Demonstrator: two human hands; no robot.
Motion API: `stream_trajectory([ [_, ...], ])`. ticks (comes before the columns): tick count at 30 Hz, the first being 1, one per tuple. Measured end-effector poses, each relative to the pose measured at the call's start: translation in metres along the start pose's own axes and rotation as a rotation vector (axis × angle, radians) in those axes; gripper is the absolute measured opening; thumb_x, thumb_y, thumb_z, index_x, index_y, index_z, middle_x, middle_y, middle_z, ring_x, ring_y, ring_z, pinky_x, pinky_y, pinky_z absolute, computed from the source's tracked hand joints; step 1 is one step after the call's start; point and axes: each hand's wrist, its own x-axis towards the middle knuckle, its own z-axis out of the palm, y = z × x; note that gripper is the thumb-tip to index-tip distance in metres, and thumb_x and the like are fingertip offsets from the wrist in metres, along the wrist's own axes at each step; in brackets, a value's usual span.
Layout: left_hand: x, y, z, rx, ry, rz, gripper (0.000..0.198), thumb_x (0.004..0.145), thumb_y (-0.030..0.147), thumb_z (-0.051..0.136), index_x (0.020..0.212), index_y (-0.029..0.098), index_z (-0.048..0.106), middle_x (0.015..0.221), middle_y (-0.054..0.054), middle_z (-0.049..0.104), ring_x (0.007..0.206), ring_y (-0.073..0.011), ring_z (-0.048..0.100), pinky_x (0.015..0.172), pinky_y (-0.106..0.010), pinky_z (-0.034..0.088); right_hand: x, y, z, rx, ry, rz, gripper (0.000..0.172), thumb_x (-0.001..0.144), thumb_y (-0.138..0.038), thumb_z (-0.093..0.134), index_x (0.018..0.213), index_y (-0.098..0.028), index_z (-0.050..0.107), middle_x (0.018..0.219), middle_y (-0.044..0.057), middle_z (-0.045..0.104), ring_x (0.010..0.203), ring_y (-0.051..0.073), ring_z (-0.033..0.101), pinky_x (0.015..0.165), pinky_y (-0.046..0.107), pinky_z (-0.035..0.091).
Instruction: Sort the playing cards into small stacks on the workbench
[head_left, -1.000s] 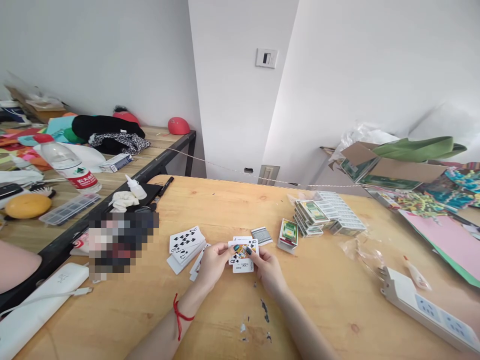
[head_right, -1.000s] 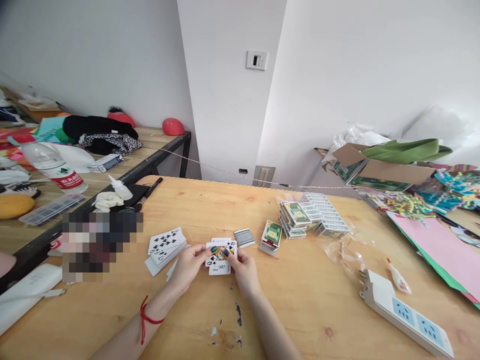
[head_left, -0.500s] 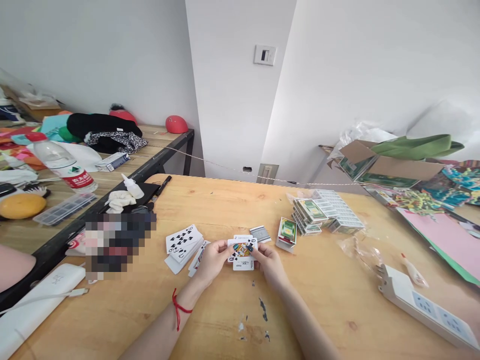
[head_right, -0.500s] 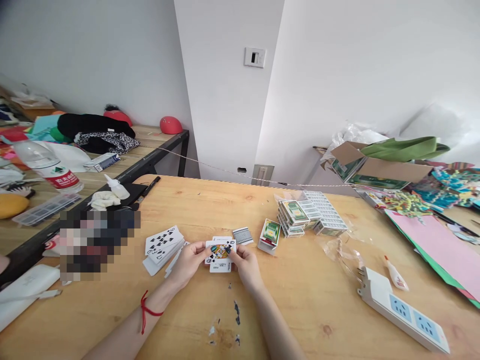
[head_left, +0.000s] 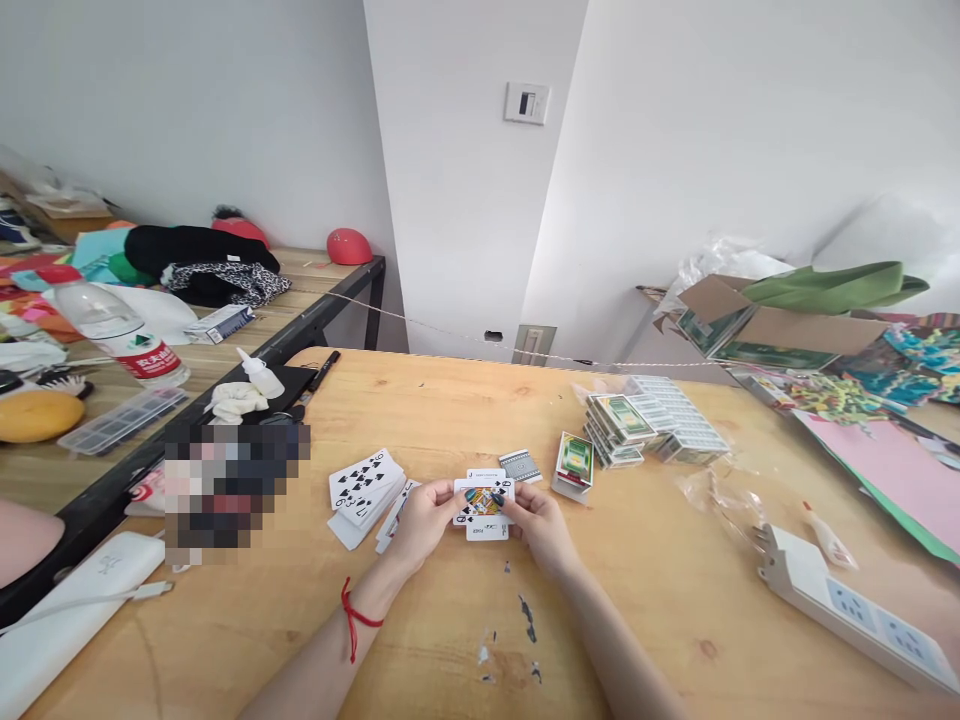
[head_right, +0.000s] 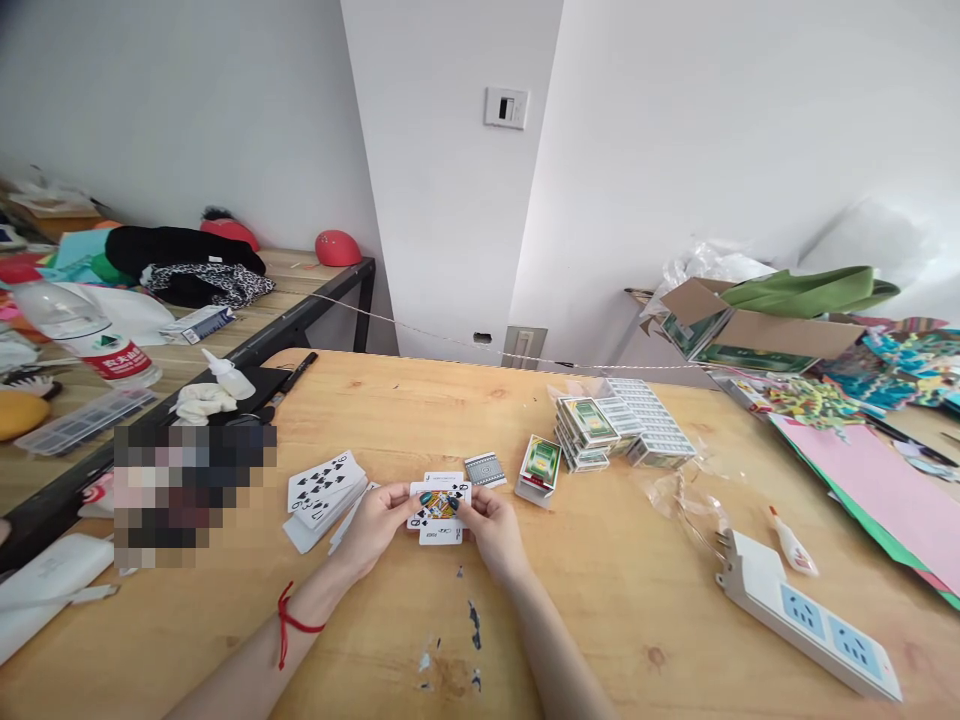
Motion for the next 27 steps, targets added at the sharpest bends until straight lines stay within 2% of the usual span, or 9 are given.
stream_trajectory([
  [7,-0.0011,0.0009,0.0002,-0.039,-0.052,-0.019,0.034,0.067,0.03,0.064,0.096,0.013,0.064,0.091,-0.009,0.069,0.082,-0.0227,0.062,0.069,-0.031,0.049,-0.0015,-0.0004,-0.0004,-0.02,0.019,0.003,0.045,0.054,-0.048,0.072,0.084,-0.016,0.06,0.079,0.007,0.069,0.067,0.025,0.064,0.053,0.032,0.049],
  [11,-0.0001,-0.0006,-0.0019,-0.016,-0.05,-0.027,0.033,0.066,0.03,0.065,0.093,0.012,0.065,0.088,-0.01,0.069,0.081,-0.0228,0.063,0.072,-0.033,0.049,-0.0032,-0.0022,-0.0002,-0.009,-0.001,0.009,0.038,0.057,-0.043,0.072,0.082,-0.017,0.059,0.079,0.005,0.068,0.066,0.022,0.064,0.052,0.03,0.048],
  [16,0.001,-0.0013,-0.0028,-0.046,-0.062,-0.051,0.036,0.064,0.031,0.067,0.094,0.011,0.065,0.088,-0.011,0.069,0.083,-0.0239,0.063,0.07,-0.033,0.049,-0.0021,-0.0044,0.0024,0.011,0.012,-0.073,0.035,0.063,-0.042,0.068,0.087,-0.018,0.059,0.079,0.004,0.068,0.072,0.022,0.064,0.057,0.03,0.048],
  [20,-0.0001,0.0007,-0.0015,-0.042,-0.075,-0.073,0.037,0.065,0.032,0.066,0.096,0.013,0.065,0.09,-0.01,0.069,0.083,-0.0231,0.063,0.069,-0.031,0.049,0.0001,-0.0033,0.0019,-0.022,0.054,-0.072,0.038,0.061,-0.045,0.069,0.085,-0.017,0.06,0.076,0.004,0.069,0.071,0.024,0.064,0.059,0.032,0.048],
  [27,-0.0009,0.0031,0.0006,-0.01,-0.005,-0.088,0.035,0.066,0.034,0.064,0.095,0.014,0.065,0.082,-0.007,0.07,0.073,-0.0194,0.063,0.063,-0.026,0.048,0.0008,-0.0037,-0.0004,-0.002,0.031,-0.052,0.036,0.059,-0.044,0.07,0.083,-0.018,0.061,0.077,0.004,0.069,0.071,0.024,0.064,0.061,0.033,0.048],
])
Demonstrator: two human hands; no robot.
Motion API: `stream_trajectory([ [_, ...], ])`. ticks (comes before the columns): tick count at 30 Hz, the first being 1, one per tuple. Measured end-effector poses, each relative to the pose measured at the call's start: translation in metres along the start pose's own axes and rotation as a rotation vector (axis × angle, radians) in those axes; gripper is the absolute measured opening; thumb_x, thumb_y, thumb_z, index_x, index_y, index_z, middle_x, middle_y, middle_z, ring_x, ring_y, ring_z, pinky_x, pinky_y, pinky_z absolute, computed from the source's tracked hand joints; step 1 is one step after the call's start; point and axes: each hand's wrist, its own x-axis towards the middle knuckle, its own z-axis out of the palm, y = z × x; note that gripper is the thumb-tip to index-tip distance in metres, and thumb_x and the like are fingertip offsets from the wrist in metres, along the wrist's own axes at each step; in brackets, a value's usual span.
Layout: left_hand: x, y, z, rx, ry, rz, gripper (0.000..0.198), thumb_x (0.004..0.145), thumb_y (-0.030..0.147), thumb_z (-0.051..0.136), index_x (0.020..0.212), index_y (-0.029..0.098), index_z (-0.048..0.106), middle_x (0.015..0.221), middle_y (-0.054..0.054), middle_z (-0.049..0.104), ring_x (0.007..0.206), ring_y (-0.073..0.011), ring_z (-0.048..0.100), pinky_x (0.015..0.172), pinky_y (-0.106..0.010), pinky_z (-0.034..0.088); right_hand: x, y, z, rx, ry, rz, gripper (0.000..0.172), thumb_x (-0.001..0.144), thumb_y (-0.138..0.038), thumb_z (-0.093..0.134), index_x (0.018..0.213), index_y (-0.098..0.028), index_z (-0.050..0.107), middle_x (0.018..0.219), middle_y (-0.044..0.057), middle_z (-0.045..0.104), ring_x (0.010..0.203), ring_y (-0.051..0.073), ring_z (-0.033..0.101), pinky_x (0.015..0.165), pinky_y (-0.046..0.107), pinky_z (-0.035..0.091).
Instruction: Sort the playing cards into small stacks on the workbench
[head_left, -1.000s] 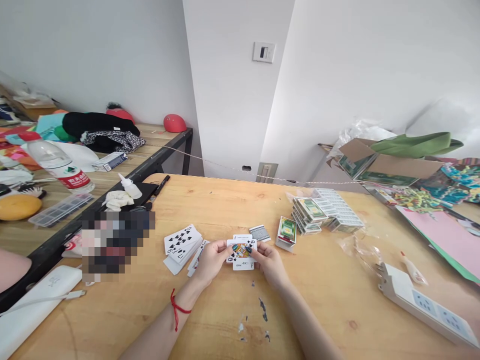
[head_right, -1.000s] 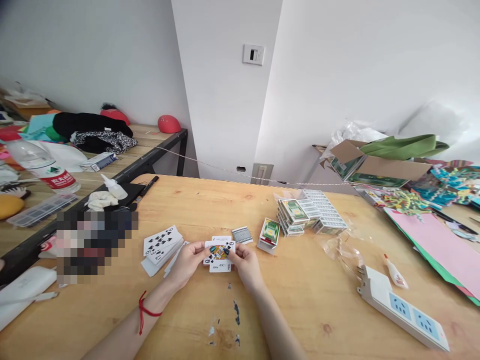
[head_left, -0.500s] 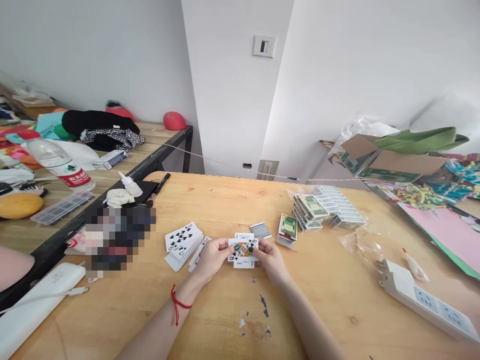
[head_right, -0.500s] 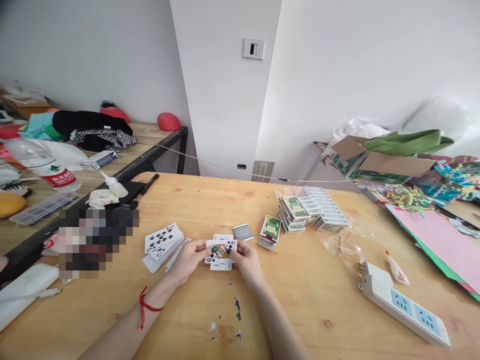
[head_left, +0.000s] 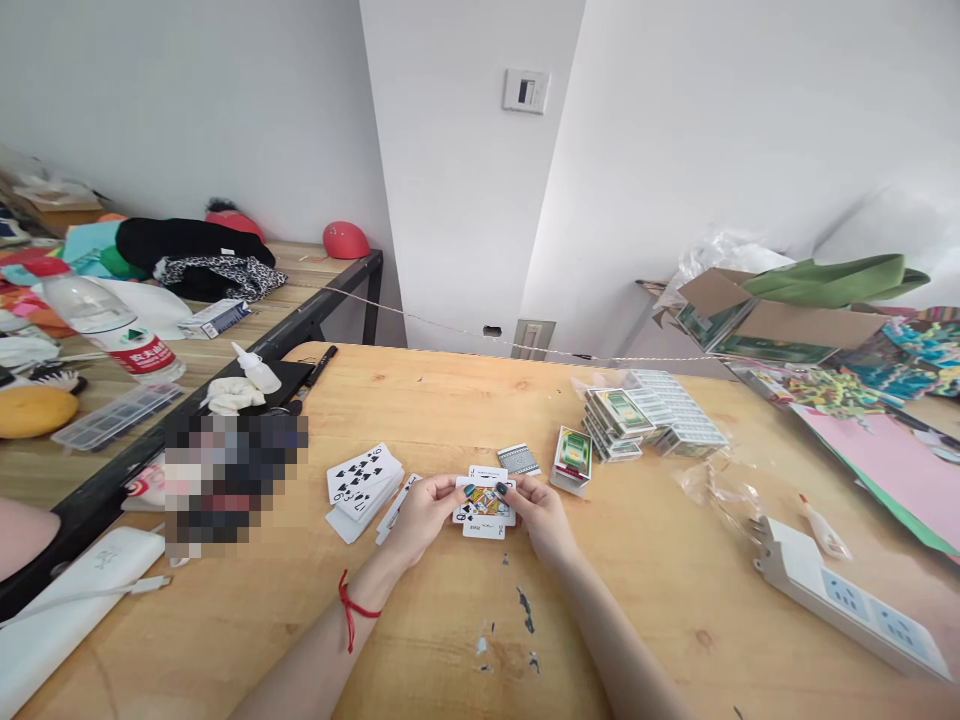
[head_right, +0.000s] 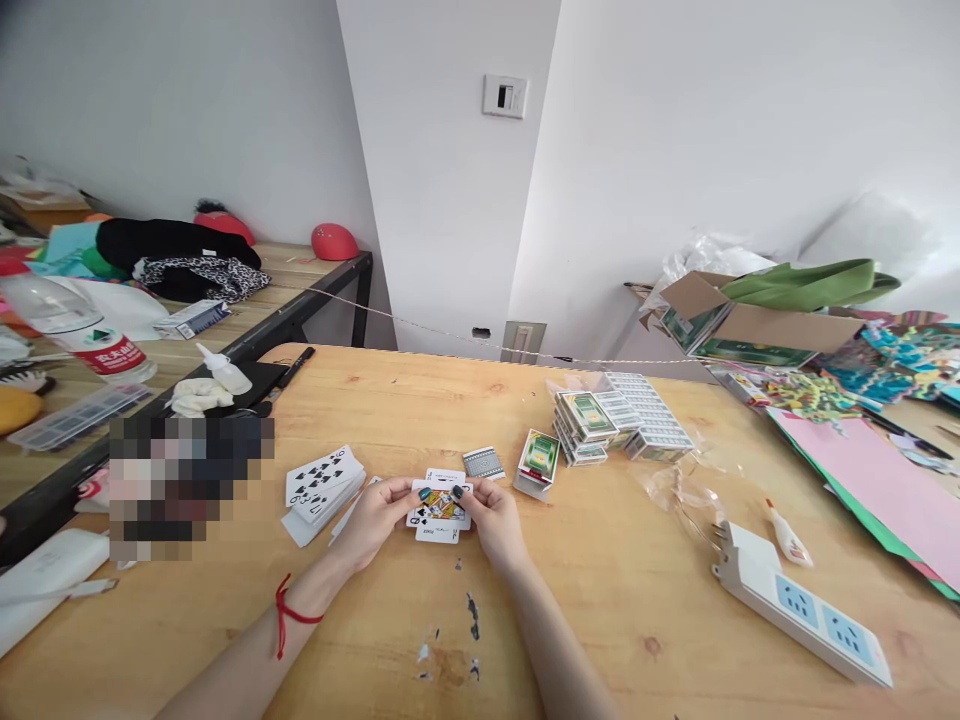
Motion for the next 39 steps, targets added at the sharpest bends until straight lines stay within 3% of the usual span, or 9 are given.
stream_trajectory([
  [20,0.005,-0.007,-0.006,0.018,-0.032,0.014,0.039,0.063,0.03,0.067,0.098,0.012,0.063,0.087,-0.009,0.069,0.079,-0.0211,0.064,0.072,-0.031,0.048,0.001,-0.001,-0.002,-0.04,-0.033,0.035,0.047,0.057,-0.045,0.071,0.094,-0.018,0.061,0.077,0.005,0.07,0.069,0.025,0.065,0.056,0.032,0.048],
  [25,0.005,-0.008,-0.012,0.187,-0.006,0.085,0.041,0.067,0.028,0.062,0.106,0.015,0.058,0.087,-0.008,0.07,0.077,-0.0206,0.064,0.071,-0.031,0.048,0.001,0.001,-0.001,-0.135,-0.017,-0.01,0.039,0.059,-0.044,0.069,0.086,-0.017,0.061,0.071,0.003,0.069,0.057,0.019,0.062,0.05,0.026,0.044],
  [28,0.005,-0.009,-0.016,0.304,0.033,0.129,0.031,0.067,0.026,0.06,0.095,0.014,0.062,0.087,-0.009,0.069,0.08,-0.0217,0.064,0.071,-0.03,0.048,0.0,0.002,0.0,-0.203,-0.026,-0.038,0.033,0.063,-0.043,0.067,0.082,-0.017,0.06,0.072,0.004,0.069,0.058,0.018,0.062,0.048,0.025,0.043],
  [33,0.007,-0.009,-0.022,0.433,0.049,0.155,0.024,0.066,0.027,0.059,0.085,0.015,0.066,0.079,-0.008,0.069,0.075,-0.0209,0.063,0.068,-0.029,0.048,0.001,0.005,-0.001,-0.26,-0.072,-0.091,0.03,0.066,-0.037,0.065,0.09,-0.019,0.062,0.081,0.005,0.069,0.069,0.021,0.063,0.062,0.031,0.048],
  [36,0.006,-0.008,-0.021,0.493,0.068,0.175,0.023,0.065,0.028,0.06,0.082,0.016,0.068,0.075,-0.007,0.069,0.069,-0.0198,0.062,0.064,-0.027,0.047,0.004,0.007,-0.006,-0.384,-0.027,-0.131,0.031,0.066,-0.029,0.064,0.096,-0.02,0.062,0.086,0.006,0.068,0.074,0.022,0.062,0.065,0.033,0.048],
  [39,0.004,-0.004,-0.018,0.586,0.106,0.201,0.017,0.065,0.025,0.059,0.078,0.018,0.068,0.073,-0.005,0.069,0.067,-0.0189,0.061,0.062,-0.026,0.046,0.006,0.008,-0.012,-0.593,0.048,-0.177,0.031,0.066,-0.023,0.06,0.096,-0.02,0.063,0.079,0.004,0.068,0.066,0.02,0.061,0.06,0.031,0.047],
])
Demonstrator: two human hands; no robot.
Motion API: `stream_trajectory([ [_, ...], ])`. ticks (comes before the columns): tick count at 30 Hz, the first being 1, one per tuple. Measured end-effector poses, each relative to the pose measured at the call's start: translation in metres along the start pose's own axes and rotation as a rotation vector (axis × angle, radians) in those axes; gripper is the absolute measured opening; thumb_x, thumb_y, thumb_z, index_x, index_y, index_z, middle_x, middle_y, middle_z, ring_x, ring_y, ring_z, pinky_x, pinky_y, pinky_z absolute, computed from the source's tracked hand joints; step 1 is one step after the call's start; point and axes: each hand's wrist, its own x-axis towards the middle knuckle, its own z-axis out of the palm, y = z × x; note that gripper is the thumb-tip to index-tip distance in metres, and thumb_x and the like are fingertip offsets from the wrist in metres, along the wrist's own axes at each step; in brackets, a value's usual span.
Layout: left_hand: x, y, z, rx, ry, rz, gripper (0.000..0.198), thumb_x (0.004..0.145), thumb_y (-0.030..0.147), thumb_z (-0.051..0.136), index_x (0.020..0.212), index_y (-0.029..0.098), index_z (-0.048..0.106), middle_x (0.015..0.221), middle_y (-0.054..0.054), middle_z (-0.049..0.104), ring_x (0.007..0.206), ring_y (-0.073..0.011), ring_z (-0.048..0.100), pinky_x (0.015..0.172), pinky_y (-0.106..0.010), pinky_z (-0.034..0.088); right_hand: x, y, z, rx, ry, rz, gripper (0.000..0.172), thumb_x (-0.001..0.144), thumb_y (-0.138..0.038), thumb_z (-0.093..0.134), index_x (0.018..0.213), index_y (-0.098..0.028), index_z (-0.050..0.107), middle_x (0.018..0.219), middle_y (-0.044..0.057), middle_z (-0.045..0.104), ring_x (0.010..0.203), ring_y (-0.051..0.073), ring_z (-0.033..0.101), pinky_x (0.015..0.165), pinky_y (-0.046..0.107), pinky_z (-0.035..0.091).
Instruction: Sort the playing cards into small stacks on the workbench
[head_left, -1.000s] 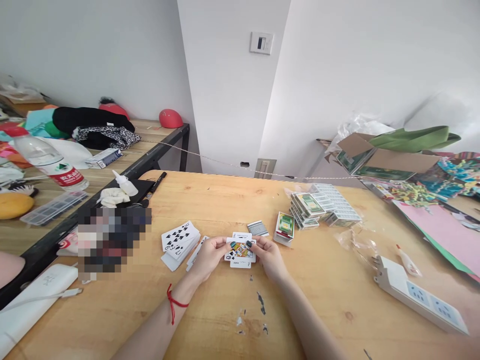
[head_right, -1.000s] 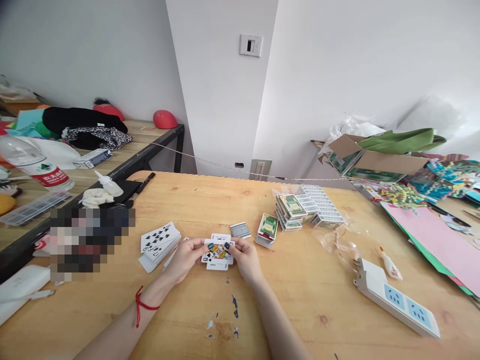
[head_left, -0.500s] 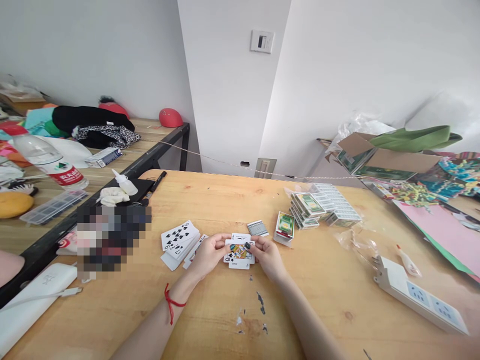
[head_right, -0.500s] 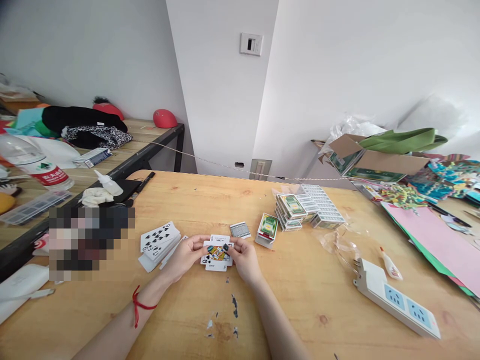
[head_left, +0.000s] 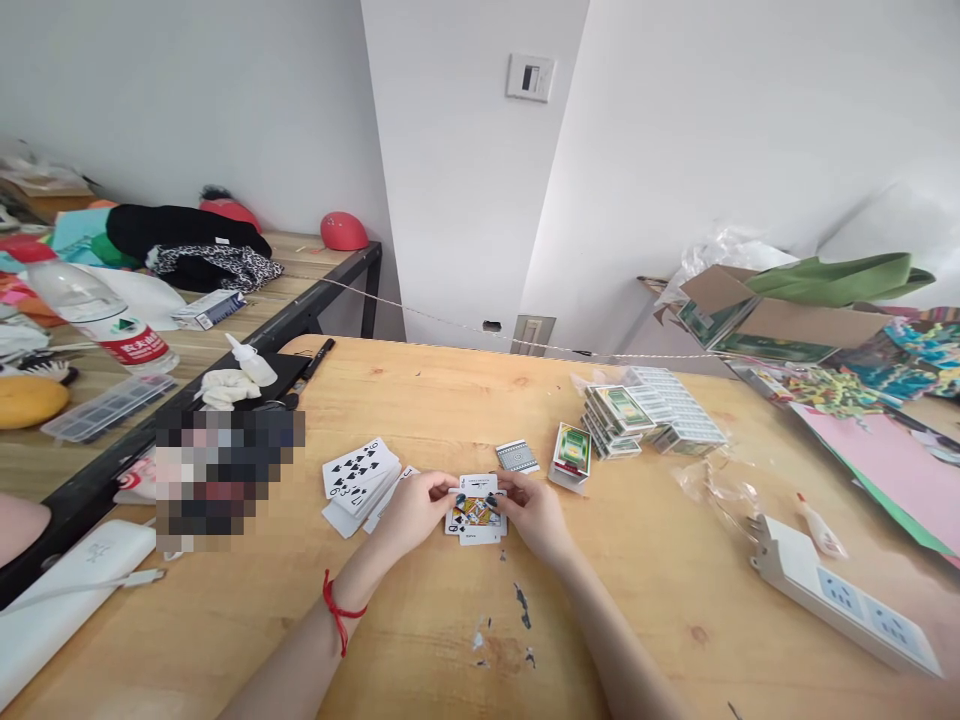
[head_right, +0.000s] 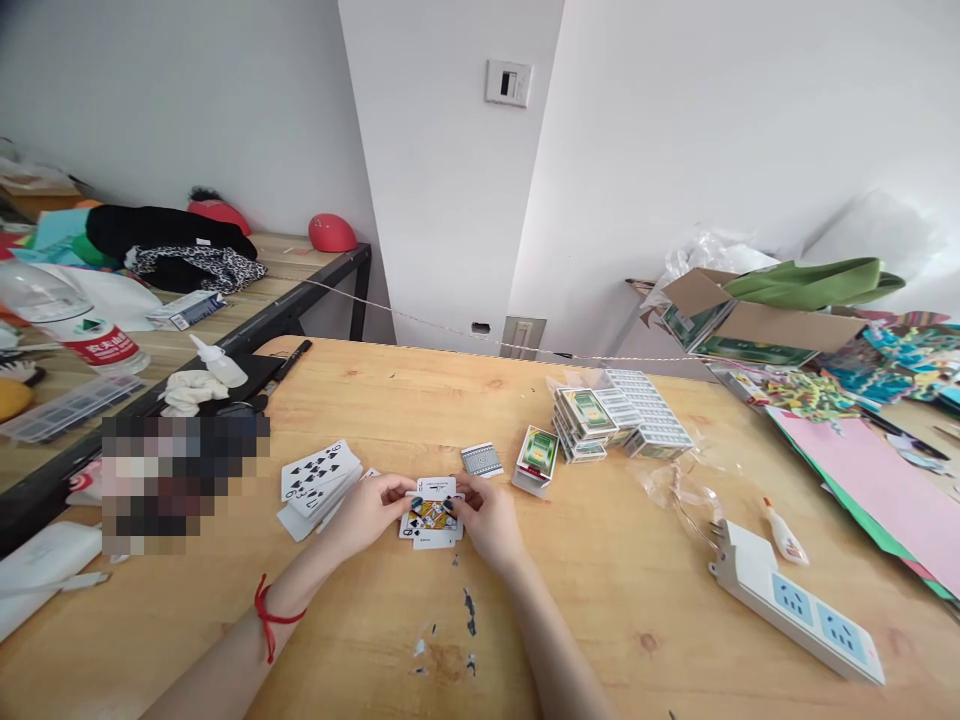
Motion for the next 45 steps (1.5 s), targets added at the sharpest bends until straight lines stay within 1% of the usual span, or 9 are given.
stream_trajectory([
  [3,-0.001,0.005,-0.001,0.188,0.006,0.042,0.016,0.067,0.021,0.056,0.079,0.02,0.067,0.074,-0.004,0.067,0.066,-0.0176,0.06,0.064,-0.027,0.045,0.001,-0.002,-0.004,-0.15,-0.015,-0.033,0.031,0.067,-0.02,0.057,0.098,-0.02,0.063,0.069,0.002,0.066,0.06,0.017,0.058,0.058,0.029,0.046],
  [6,-0.003,0.006,-0.002,0.362,-0.017,0.114,0.016,0.07,0.018,0.054,0.08,0.02,0.066,0.077,-0.004,0.064,0.072,-0.0179,0.057,0.069,-0.029,0.044,0.0,-0.007,-0.005,-0.227,-0.057,-0.039,0.03,0.069,-0.019,0.054,0.098,-0.018,0.062,0.068,0.001,0.064,0.06,0.016,0.057,0.058,0.027,0.045],
  [11,-0.006,0.002,0.0,0.449,0.04,0.211,0.027,0.07,0.016,0.057,0.097,0.022,0.06,0.091,-0.004,0.06,0.092,-0.0209,0.052,0.082,-0.034,0.041,0.0,-0.009,-0.004,-0.301,-0.058,-0.069,0.028,0.069,-0.017,0.052,0.095,-0.018,0.062,0.071,0.001,0.06,0.058,0.014,0.053,0.056,0.025,0.043],
  [13,-0.007,0.002,0.0,0.475,0.032,0.243,0.034,0.07,0.016,0.059,0.103,0.024,0.058,0.096,-0.004,0.058,0.096,-0.0212,0.049,0.084,-0.035,0.039,0.0,-0.009,-0.004,-0.346,-0.041,-0.11,0.026,0.069,-0.016,0.052,0.092,-0.018,0.063,0.071,0.001,0.057,0.057,0.013,0.05,0.057,0.025,0.042],
  [16,-0.008,0.004,-0.001,0.518,-0.009,0.282,0.031,0.072,0.018,0.059,0.102,0.026,0.059,0.095,-0.004,0.055,0.094,-0.0208,0.048,0.084,-0.035,0.039,-0.001,-0.008,-0.004,-0.378,-0.018,-0.146,0.027,0.068,-0.015,0.052,0.092,-0.018,0.064,0.076,0.003,0.054,0.059,0.013,0.048,0.058,0.025,0.042],
  [21,-0.009,0.007,-0.004,0.553,-0.058,0.339,0.019,0.075,0.022,0.057,0.092,0.026,0.063,0.09,-0.003,0.055,0.091,-0.0195,0.048,0.083,-0.035,0.038,-0.005,-0.01,-0.003,-0.395,-0.011,-0.152,0.028,0.07,-0.016,0.051,0.096,-0.019,0.063,0.085,0.005,0.054,0.059,0.013,0.047,0.057,0.026,0.042],
  [26,-0.008,0.004,-0.006,0.545,-0.058,0.355,0.025,0.072,0.025,0.062,0.097,0.027,0.061,0.093,-0.002,0.055,0.093,-0.0193,0.048,0.084,-0.035,0.038,-0.006,-0.013,-0.003,-0.396,-0.002,-0.156,0.024,0.071,-0.016,0.051,0.089,-0.019,0.065,0.082,0.005,0.055,0.062,0.014,0.05,0.059,0.026,0.042],
  [34,-0.007,0.002,-0.005,0.552,-0.061,0.376,0.02,0.075,0.025,0.059,0.094,0.027,0.062,0.092,-0.001,0.056,0.091,-0.0185,0.048,0.081,-0.034,0.039,-0.006,-0.014,-0.005,-0.396,-0.024,-0.16,0.015,0.071,-0.018,0.051,0.077,-0.018,0.065,0.075,0.003,0.055,0.059,0.013,0.049,0.056,0.024,0.04],
  [45,-0.006,-0.001,-0.006,0.55,-0.068,0.359,0.026,0.073,0.023,0.061,0.098,0.028,0.059,0.095,-0.001,0.056,0.094,-0.0196,0.048,0.083,-0.035,0.038,-0.006,-0.013,-0.007,-0.408,-0.039,-0.16,0.012,0.071,-0.019,0.052,0.076,-0.018,0.063,0.074,0.003,0.054,0.058,0.012,0.047,0.055,0.024,0.04],
])
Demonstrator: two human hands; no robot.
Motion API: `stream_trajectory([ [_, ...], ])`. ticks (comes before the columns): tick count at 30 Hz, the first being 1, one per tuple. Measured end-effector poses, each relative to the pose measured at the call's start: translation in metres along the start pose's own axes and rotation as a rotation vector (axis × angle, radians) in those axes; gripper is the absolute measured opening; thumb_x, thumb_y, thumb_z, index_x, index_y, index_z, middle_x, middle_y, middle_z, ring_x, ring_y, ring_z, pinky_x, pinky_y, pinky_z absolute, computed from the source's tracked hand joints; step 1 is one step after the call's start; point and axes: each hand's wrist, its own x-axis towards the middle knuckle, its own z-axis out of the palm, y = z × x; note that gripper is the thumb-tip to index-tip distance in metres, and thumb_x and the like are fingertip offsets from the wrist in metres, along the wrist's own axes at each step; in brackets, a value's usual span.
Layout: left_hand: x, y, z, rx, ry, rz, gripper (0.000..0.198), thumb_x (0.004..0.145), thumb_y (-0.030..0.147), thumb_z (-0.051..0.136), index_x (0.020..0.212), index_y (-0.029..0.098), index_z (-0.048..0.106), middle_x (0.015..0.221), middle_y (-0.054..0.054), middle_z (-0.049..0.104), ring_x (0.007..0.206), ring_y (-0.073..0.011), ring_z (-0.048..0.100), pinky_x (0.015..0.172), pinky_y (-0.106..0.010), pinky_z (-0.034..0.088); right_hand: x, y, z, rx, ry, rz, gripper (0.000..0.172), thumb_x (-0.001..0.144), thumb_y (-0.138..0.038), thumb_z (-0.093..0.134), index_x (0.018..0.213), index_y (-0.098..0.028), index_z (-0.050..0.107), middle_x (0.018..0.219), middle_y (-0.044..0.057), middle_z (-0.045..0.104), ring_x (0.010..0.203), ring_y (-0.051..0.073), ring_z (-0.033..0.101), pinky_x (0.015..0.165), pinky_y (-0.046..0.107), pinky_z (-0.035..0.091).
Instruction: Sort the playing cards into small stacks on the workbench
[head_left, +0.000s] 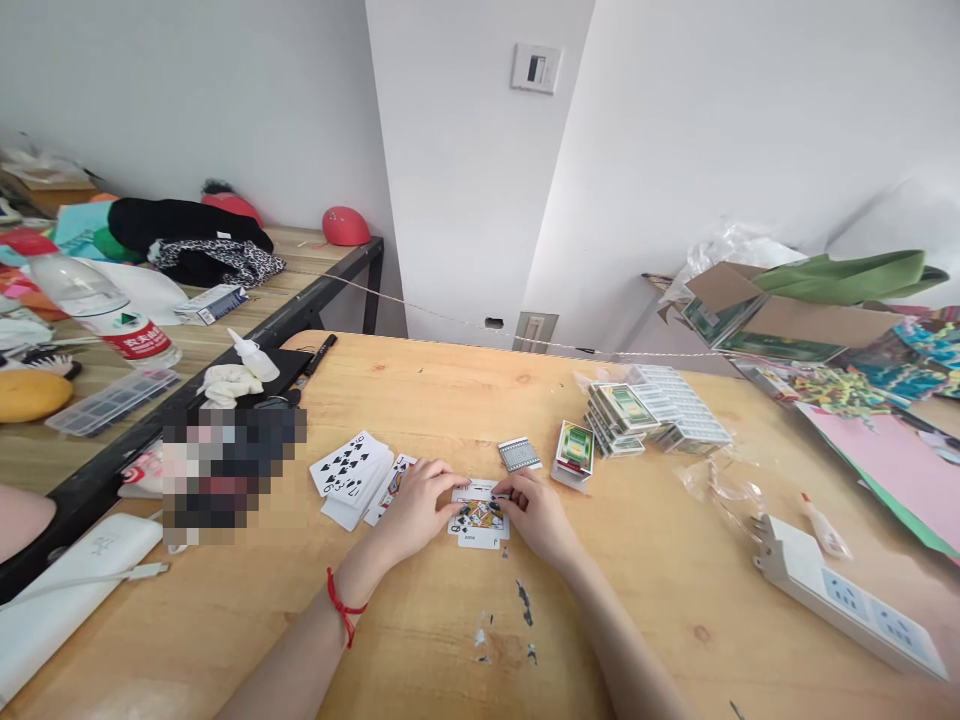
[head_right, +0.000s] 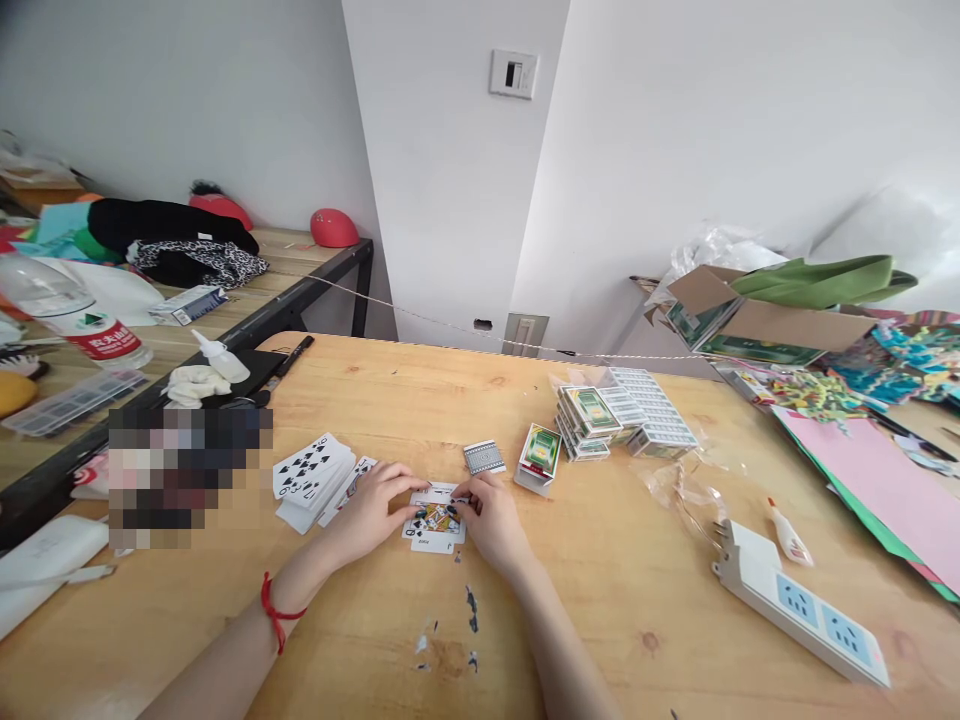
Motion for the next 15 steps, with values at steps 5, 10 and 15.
stream_trajectory([
  [5,-0.0004,-0.001,0.0018,-0.03,0.044,-0.033,0.032,0.072,0.022,0.061,0.103,0.024,0.052,0.096,-0.002,0.057,0.093,-0.0197,0.049,0.083,-0.036,0.038,-0.0003,0.0002,0.0008,-0.003,0.03,-0.005,0.009,0.069,-0.018,0.055,0.075,-0.017,0.062,0.072,0.002,0.052,0.058,0.012,0.048,0.054,0.023,0.041],
  [10,-0.0007,0.0007,-0.0005,-0.032,0.036,-0.046,0.031,0.071,0.021,0.061,0.101,0.023,0.051,0.095,-0.002,0.057,0.092,-0.0197,0.05,0.082,-0.036,0.038,-0.0002,-0.0003,0.0017,-0.025,0.054,0.008,0.007,0.069,-0.019,0.056,0.074,-0.018,0.06,0.073,0.002,0.052,0.06,0.014,0.048,0.055,0.025,0.042],
  [15,-0.0003,0.0015,-0.0023,-0.007,0.019,-0.043,0.028,0.073,0.022,0.059,0.101,0.024,0.054,0.098,-0.003,0.057,0.095,-0.0205,0.049,0.082,-0.036,0.039,0.0006,0.0022,0.0023,-0.062,0.071,0.016,0.019,0.07,-0.021,0.057,0.087,-0.018,0.062,0.077,0.003,0.052,0.06,0.015,0.048,0.057,0.027,0.043],
])
